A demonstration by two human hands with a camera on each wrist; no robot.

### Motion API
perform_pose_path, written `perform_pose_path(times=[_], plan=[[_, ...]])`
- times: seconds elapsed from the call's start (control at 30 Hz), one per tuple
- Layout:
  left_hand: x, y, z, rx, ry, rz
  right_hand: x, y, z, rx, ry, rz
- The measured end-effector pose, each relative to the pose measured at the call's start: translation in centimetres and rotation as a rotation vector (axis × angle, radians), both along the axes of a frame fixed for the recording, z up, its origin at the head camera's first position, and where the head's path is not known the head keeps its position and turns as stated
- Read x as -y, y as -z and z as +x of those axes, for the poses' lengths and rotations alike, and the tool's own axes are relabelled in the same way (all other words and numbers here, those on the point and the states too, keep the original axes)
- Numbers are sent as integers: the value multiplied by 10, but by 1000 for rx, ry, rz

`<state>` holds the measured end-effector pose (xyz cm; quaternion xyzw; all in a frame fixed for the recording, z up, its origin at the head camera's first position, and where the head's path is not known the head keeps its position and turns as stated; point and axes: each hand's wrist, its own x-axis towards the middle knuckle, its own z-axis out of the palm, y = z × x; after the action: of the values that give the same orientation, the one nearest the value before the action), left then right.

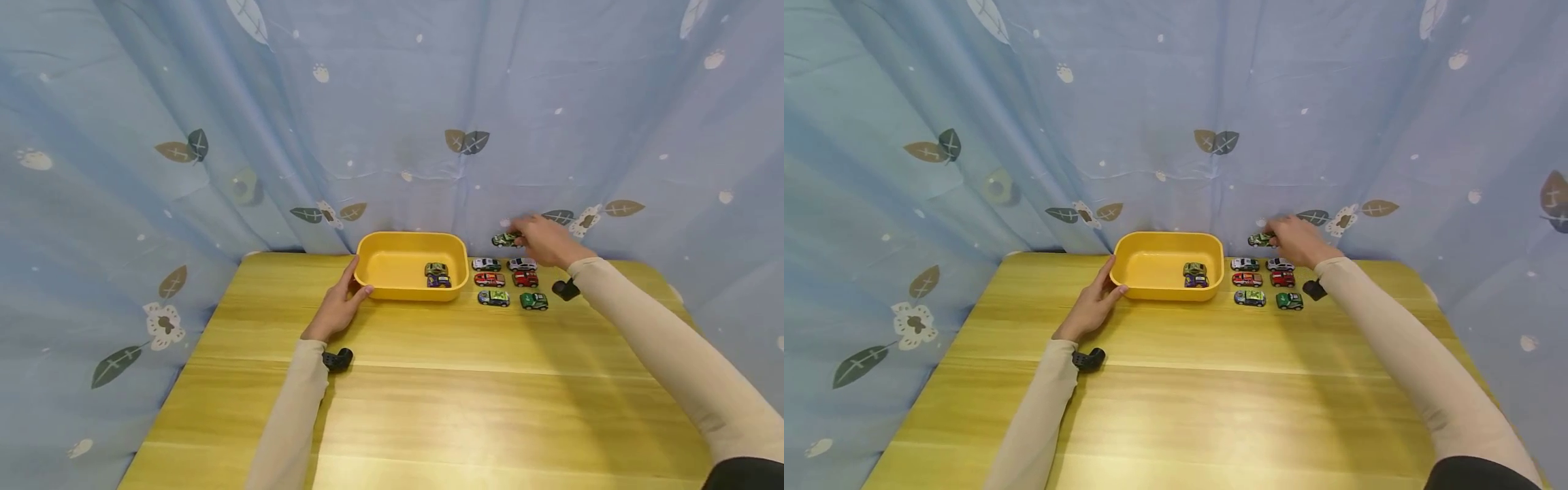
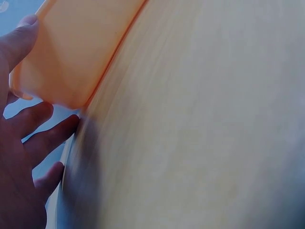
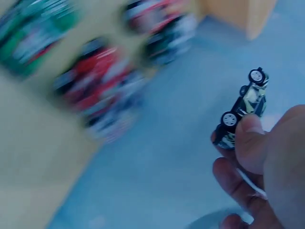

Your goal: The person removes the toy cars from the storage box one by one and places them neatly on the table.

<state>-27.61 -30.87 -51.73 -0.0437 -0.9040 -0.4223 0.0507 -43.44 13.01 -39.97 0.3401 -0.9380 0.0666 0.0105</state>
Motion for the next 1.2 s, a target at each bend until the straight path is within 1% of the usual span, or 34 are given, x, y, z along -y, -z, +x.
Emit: perform_pose_path(times=[0.13, 0.2, 0.33, 0.43, 0.5, 0.63, 0.93, 1.2], plan=[[2, 1, 2, 3, -11, 8, -42, 24, -3, -17, -6, -13], [2, 2, 3, 7, -10, 10, -62, 35, -4, -20, 8, -21], [2, 3, 6, 16, 1, 10, -95, 53, -2, -18, 70, -30], [3, 3, 8, 18, -1, 15, -109, 61, -1, -20, 119, -31], [4, 3, 8, 16, -1, 18, -114, 65, -2, -26, 138, -29], [3, 4, 6, 12, 20, 21, -119, 72, -2, -31, 153, -22], [-1, 4, 2, 10, 18, 20, -117, 84, -3, -67, 134, -44], [0, -1, -1, 6, 9, 0, -114, 85, -10, -65, 145, -29]])
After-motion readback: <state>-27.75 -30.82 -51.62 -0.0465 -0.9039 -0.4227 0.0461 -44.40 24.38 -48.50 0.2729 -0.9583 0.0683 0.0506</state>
